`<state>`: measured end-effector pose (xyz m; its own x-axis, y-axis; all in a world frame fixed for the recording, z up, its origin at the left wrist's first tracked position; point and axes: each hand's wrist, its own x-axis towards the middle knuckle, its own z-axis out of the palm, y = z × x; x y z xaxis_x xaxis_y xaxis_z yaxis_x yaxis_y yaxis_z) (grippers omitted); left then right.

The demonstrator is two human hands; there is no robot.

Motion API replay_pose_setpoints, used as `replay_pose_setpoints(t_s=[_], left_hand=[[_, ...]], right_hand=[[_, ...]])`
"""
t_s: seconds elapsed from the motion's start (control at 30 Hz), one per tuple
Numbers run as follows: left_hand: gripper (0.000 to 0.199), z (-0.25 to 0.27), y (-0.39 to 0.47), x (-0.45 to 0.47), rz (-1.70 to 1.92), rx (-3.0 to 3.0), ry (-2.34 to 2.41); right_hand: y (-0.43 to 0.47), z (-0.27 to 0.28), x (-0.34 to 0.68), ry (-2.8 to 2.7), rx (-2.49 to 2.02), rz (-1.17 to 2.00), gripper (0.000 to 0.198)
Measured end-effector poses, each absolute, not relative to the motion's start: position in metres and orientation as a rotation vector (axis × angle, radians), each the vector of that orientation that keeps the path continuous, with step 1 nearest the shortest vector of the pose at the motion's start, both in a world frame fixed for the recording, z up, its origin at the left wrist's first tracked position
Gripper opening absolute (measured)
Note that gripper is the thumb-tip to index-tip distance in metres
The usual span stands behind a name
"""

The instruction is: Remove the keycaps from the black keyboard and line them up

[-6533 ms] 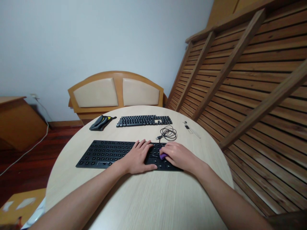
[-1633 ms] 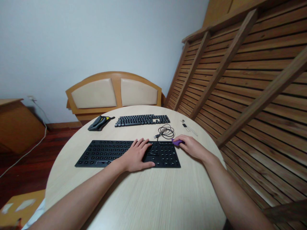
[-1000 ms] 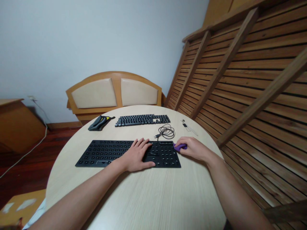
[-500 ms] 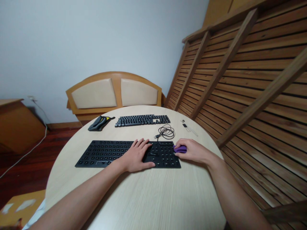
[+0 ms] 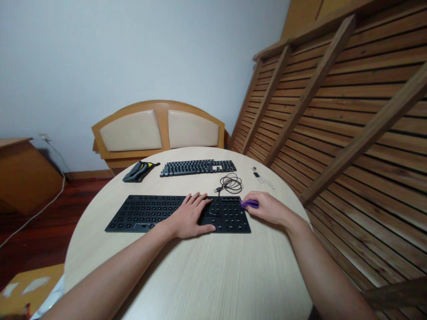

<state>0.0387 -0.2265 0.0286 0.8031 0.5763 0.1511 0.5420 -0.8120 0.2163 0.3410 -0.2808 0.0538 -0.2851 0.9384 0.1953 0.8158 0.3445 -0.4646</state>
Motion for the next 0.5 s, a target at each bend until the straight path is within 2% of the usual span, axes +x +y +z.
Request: replay_pose_setpoints(t_s=[0.23,0.5], left_hand=[[0.087,0.030,-0.227,0.039,0.303,2.832,0.889],[0.091,0.032,-0.228,0.040,0.246,2.850,0.906]], right_hand=[[-0.286,0.053,0.341,-2.163,-1.550,0.518,0.021],[-0.304,0.057,0.337,-2.245,-1.565,0.497,0.026]])
